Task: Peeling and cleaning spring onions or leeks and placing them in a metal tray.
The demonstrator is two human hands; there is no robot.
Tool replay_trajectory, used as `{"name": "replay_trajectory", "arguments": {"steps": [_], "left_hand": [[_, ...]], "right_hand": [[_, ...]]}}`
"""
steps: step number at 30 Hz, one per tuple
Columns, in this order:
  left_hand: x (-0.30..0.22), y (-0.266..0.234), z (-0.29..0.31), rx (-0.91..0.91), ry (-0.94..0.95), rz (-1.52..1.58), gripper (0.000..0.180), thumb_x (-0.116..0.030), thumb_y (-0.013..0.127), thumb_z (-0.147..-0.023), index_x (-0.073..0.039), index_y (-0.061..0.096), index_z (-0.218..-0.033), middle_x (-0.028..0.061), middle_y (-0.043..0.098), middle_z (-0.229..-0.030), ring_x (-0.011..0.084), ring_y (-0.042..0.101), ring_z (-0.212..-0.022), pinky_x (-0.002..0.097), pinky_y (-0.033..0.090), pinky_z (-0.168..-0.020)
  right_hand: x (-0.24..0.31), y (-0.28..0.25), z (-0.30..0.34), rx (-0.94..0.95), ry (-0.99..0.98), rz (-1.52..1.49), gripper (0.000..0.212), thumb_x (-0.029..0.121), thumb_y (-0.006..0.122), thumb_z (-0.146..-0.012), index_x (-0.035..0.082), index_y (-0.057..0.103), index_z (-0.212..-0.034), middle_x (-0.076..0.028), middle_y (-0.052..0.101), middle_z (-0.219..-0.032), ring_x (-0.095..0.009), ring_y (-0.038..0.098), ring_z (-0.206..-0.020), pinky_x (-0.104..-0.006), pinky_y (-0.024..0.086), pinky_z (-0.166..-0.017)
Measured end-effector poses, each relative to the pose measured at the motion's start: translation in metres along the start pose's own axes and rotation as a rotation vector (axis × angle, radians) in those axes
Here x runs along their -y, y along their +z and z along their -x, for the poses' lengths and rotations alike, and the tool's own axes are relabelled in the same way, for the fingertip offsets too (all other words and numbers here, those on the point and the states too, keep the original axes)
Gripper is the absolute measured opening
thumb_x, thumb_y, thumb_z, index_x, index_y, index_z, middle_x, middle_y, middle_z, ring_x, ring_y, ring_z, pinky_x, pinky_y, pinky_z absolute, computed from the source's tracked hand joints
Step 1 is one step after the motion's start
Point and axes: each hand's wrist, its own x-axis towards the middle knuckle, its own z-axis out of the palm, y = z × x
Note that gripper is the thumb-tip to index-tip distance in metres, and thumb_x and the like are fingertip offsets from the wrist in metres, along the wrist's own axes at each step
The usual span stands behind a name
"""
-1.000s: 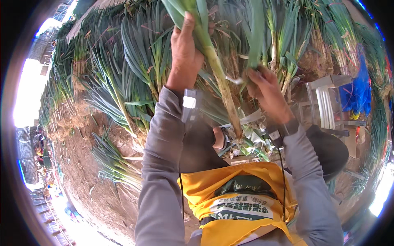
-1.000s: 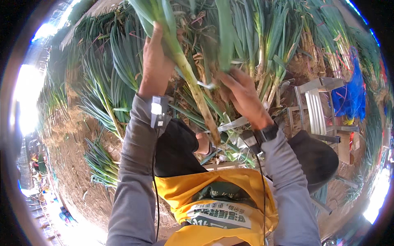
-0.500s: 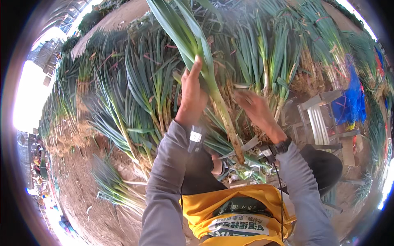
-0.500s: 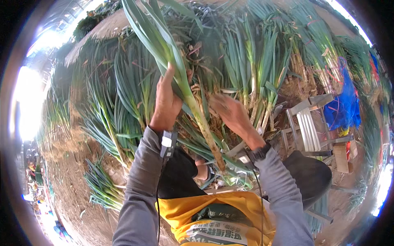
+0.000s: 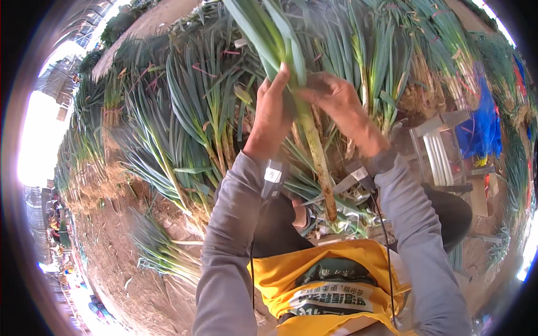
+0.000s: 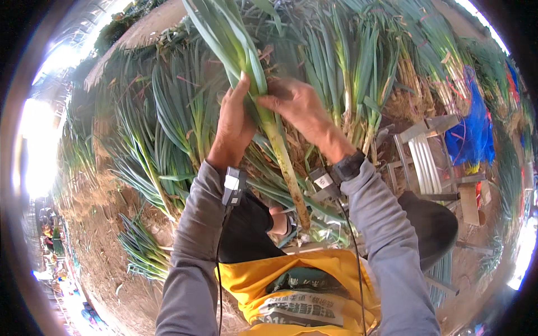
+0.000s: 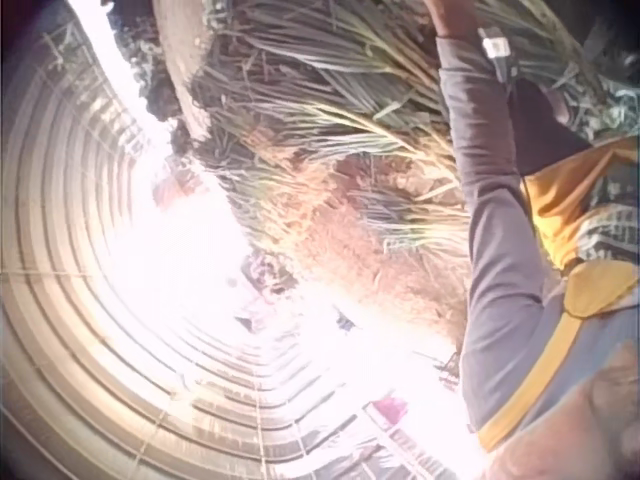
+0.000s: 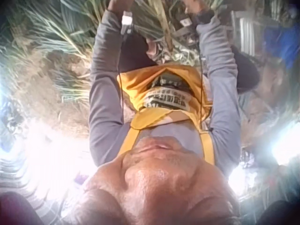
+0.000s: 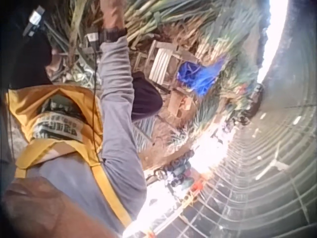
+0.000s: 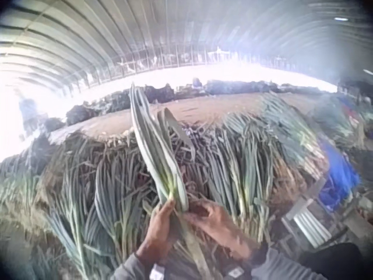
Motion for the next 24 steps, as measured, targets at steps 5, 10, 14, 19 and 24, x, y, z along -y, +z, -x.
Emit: {"name": "replay_trajectory", "arguments": {"steps": [5,10,14,19,24], "left_hand": [[0.004,-0.001,-0.005,0.085,0.120,-0.005,0.034,-0.029,0.057,-0.105,-0.002,0.057,-0.126,0.0070,0.065,-0.105,0.0182,0.066,-0.093,0.0343,0.057,-0.081],[0.011,-0.002,-0.006,0.046,0.131,-0.031,0.032,-0.028,0.058,-0.105,-0.001,0.059,-0.123,0.0078,0.066,-0.105,0.0177,0.065,-0.093,0.0335,0.056,-0.080],[0.011,-0.010,-0.012,0.021,0.168,-0.003,0.028,-0.024,0.057,-0.105,-0.001,0.060,-0.123,0.0084,0.067,-0.105,0.0178,0.066,-0.093,0.0325,0.056,-0.080],[-0.012,-0.028,-0.019,-0.128,0.240,0.041,0.023,-0.021,0.066,-0.100,-0.005,0.057,-0.114,0.0058,0.064,-0.097,0.0183,0.065,-0.082,0.0357,0.058,-0.079],[-0.015,-0.034,-0.010,-0.109,0.247,0.047,0.024,-0.018,0.068,-0.099,-0.005,0.059,-0.117,0.0043,0.064,-0.097,0.0191,0.066,-0.083,0.0374,0.057,-0.080]], "right_hand": [[0.012,-0.007,-0.003,0.092,-0.041,0.076,0.037,0.032,0.082,-0.087,0.001,0.072,-0.104,-0.008,0.070,-0.104,-0.015,0.065,-0.095,-0.0282,0.052,-0.083],[0.014,0.005,0.011,-0.023,-0.016,0.015,0.024,0.022,0.080,-0.088,0.002,0.070,-0.098,-0.004,0.070,-0.093,-0.010,0.063,-0.086,-0.0263,0.052,-0.078],[0.013,0.019,0.017,-0.110,-0.077,0.119,0.022,0.020,0.078,-0.089,0.003,0.068,-0.101,-0.004,0.070,-0.090,-0.010,0.065,-0.082,-0.0243,0.053,-0.073],[0.012,0.021,0.062,-0.078,-0.050,-0.008,0.019,0.019,0.073,-0.094,0.004,0.065,-0.101,-0.007,0.070,-0.089,-0.009,0.066,-0.072,-0.0227,0.054,-0.065],[-0.024,-0.020,0.105,-0.107,0.225,-0.023,0.018,0.020,0.069,-0.096,0.003,0.066,-0.104,-0.005,0.070,-0.088,-0.010,0.065,-0.072,-0.0221,0.053,-0.065]]}}
